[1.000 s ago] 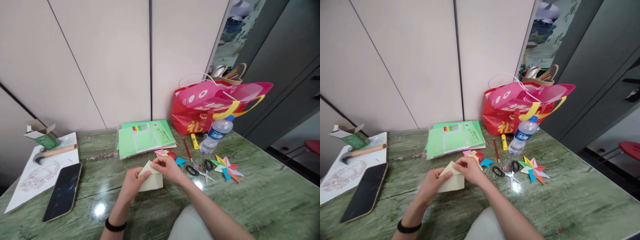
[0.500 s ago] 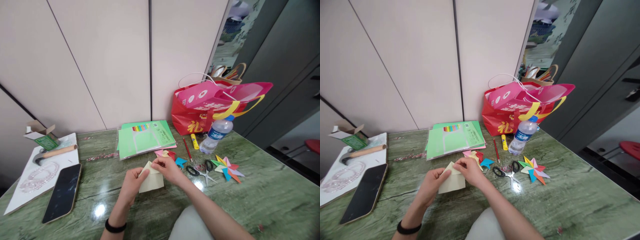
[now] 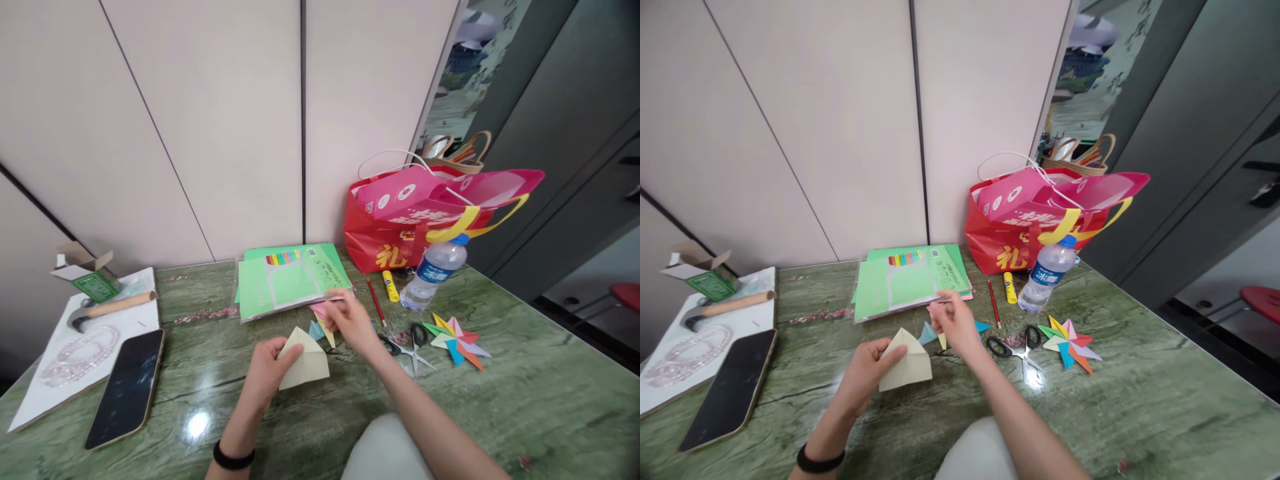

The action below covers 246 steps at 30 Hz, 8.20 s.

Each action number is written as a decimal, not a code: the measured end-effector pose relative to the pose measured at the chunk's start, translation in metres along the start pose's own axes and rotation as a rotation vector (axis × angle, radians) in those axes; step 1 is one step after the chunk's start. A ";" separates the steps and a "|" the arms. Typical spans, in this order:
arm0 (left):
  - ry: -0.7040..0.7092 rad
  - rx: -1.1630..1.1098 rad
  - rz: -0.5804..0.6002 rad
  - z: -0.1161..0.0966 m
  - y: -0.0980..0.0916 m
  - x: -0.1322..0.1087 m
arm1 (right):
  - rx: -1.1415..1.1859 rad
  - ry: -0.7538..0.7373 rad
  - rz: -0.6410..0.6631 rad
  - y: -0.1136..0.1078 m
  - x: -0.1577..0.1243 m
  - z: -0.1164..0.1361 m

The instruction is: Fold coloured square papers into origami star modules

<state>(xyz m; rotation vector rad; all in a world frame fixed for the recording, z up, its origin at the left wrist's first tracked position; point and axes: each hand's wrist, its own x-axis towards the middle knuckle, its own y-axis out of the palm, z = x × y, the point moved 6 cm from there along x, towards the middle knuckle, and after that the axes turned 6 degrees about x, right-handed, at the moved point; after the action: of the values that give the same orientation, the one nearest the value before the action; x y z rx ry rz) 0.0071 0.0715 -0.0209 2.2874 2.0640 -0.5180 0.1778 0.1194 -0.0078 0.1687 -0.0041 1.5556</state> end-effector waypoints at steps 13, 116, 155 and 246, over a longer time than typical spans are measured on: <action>0.009 -0.008 -0.015 0.003 0.000 0.003 | 0.292 -0.099 -0.673 -0.126 0.017 -0.021; 0.041 -0.005 0.069 -0.005 0.005 -0.003 | -0.075 0.089 0.290 0.039 -0.025 0.003; 0.009 -0.126 0.143 -0.005 0.009 -0.005 | -0.213 -0.084 0.196 0.040 -0.028 0.012; -0.050 -0.223 -0.031 0.002 -0.004 0.001 | -0.138 -0.055 0.275 0.035 -0.026 0.009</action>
<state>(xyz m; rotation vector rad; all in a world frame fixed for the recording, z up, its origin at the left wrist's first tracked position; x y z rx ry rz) 0.0028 0.0724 -0.0219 2.0998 2.0227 -0.3235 0.1431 0.0926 0.0023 0.1042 -0.1841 1.8180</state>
